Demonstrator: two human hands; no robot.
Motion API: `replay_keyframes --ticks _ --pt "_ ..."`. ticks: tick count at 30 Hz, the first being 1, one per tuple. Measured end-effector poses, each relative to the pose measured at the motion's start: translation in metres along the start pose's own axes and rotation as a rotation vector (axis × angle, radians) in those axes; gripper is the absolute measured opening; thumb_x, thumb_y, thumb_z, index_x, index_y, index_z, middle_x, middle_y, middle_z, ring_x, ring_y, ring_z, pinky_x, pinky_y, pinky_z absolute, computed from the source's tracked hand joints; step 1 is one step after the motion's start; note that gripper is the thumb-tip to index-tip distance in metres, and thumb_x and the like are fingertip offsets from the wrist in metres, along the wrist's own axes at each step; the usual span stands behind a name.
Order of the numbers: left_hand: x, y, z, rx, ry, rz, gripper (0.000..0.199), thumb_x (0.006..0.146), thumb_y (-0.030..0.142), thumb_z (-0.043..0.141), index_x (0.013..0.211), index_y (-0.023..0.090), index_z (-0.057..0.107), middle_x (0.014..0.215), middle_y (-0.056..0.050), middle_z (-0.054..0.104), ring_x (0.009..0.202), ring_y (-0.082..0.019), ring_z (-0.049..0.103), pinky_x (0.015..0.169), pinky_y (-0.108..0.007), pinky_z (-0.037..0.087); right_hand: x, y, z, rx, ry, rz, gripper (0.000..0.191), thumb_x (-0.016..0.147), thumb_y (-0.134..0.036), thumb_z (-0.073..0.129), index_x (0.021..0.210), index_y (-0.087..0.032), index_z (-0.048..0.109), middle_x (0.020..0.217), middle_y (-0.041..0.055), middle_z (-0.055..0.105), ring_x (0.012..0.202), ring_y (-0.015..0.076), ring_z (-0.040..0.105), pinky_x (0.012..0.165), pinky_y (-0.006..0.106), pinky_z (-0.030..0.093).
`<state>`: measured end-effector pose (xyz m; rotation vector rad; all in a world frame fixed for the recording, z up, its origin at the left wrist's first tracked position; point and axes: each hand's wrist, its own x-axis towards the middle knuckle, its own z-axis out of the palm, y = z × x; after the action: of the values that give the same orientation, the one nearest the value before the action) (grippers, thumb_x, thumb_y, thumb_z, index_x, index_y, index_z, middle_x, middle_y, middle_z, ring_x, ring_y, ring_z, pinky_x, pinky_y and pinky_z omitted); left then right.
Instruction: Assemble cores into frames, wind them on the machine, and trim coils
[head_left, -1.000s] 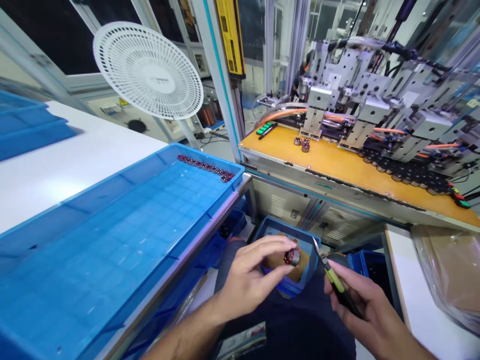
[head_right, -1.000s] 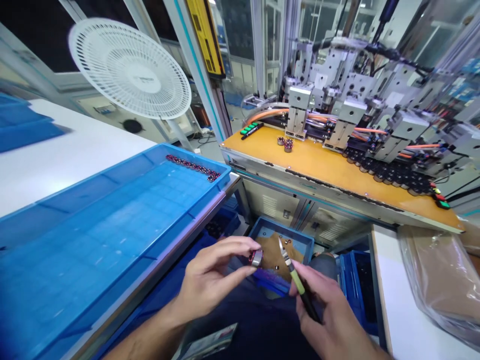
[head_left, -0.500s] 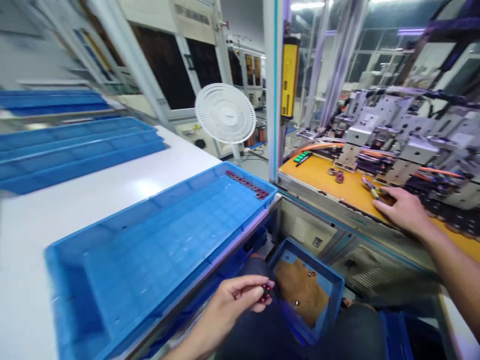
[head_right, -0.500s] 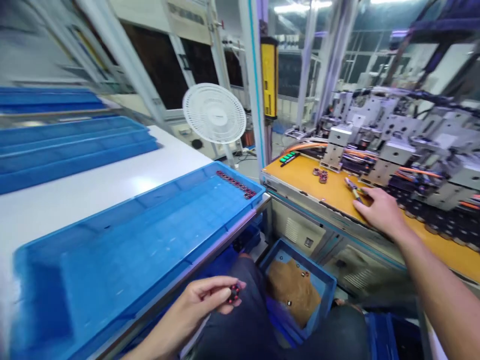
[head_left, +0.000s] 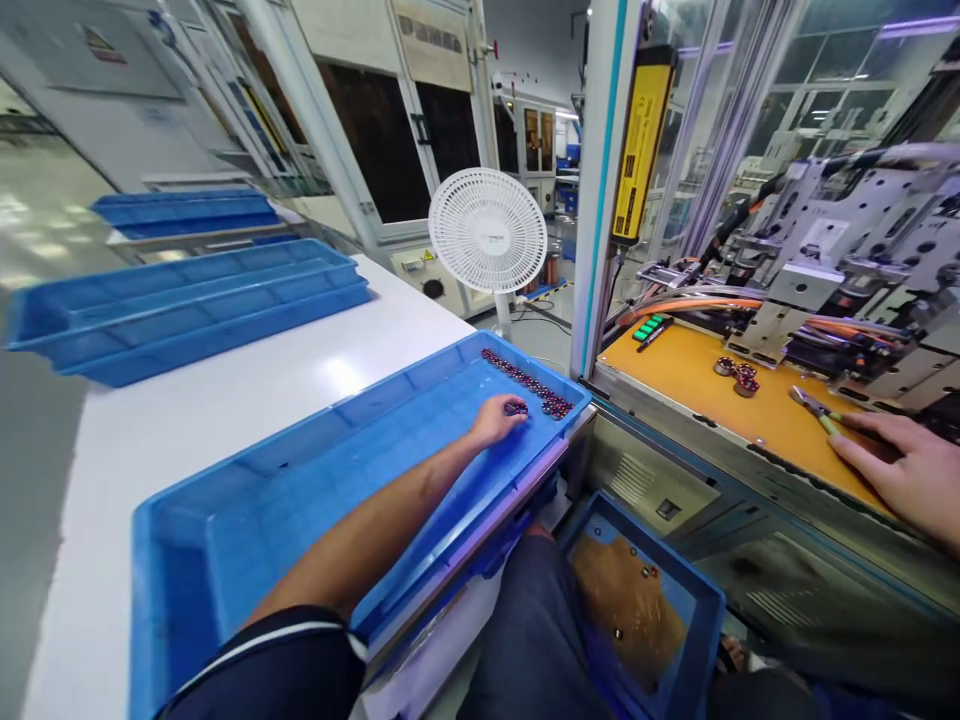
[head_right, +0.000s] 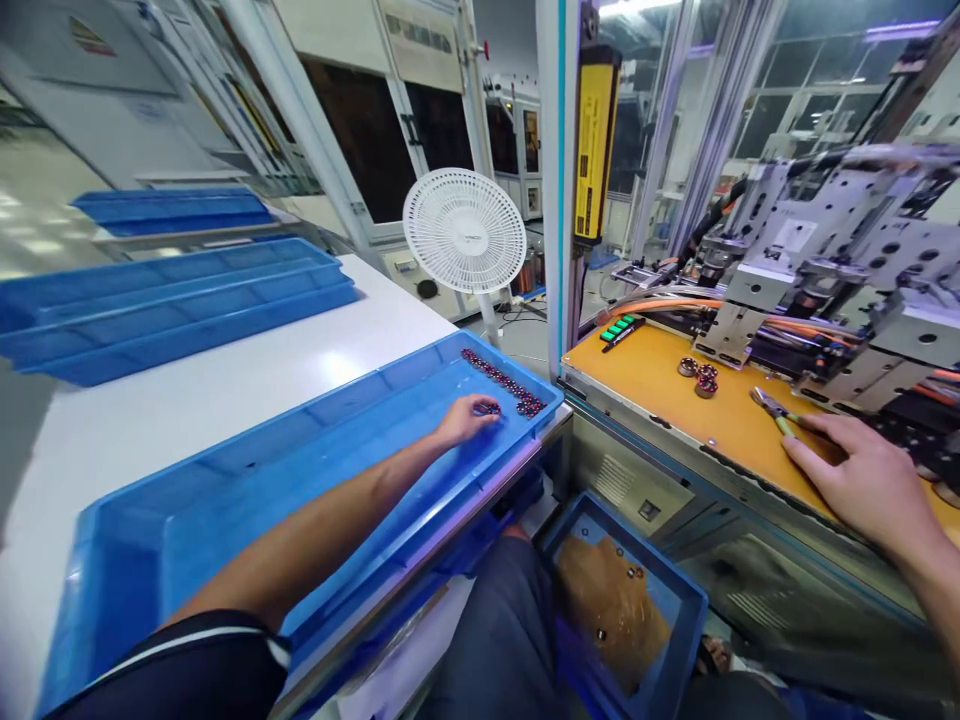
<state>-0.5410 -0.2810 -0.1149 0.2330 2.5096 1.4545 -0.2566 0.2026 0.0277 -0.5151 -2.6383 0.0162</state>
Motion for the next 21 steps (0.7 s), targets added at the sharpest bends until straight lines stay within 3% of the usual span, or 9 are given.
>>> replay_keyframes --ticks 5,12,16,21 --pt "0.035 -0.012 0.03 0.055 0.026 0.057 0.033 0.093 0.032 0.06 0.122 0.016 0.058 0.122 -0.01 0.062 0.104 -0.023 0.064 0.087 -0.044 0.056 -0.003 -0.008 -0.001 -0.002 0.018 0.004 0.05 0.076 -0.062 0.047 0.102 -0.024 0.068 0.118 0.0104 0.069 0.106 0.0292 0.065 0.093 0.042 0.05" --pt "0.034 -0.014 0.045 0.058 0.118 0.087 0.036 0.093 0.032 0.06 0.125 0.016 0.056 0.122 -0.01 0.062 0.102 -0.023 0.064 0.086 -0.044 0.056 -0.004 -0.02 -0.007 0.018 0.003 0.007 0.05 0.08 -0.056 0.049 0.105 -0.019 0.069 0.119 0.0123 0.068 0.108 0.0279 0.064 0.097 0.041 0.048" --pt "0.019 0.002 0.05 0.115 0.151 0.12 0.034 0.093 0.032 0.06 0.123 0.015 0.057 0.119 -0.01 0.063 0.1 -0.022 0.065 0.084 -0.042 0.057 -0.006 -0.028 -0.009 0.08 -0.007 0.029 0.044 0.084 -0.047 0.051 0.107 -0.014 0.07 0.12 0.0157 0.067 0.109 0.0274 0.062 0.098 0.04 0.046" --pt "-0.002 0.045 0.033 0.282 0.252 0.257 0.029 0.093 0.032 0.06 0.115 0.013 0.059 0.104 -0.007 0.066 0.082 -0.017 0.066 0.072 -0.035 0.058 -0.008 -0.032 0.004 0.248 0.033 0.07 0.037 0.078 -0.037 0.064 0.104 -0.011 0.071 0.116 0.0165 0.068 0.108 0.0307 0.061 0.1 0.046 0.045"
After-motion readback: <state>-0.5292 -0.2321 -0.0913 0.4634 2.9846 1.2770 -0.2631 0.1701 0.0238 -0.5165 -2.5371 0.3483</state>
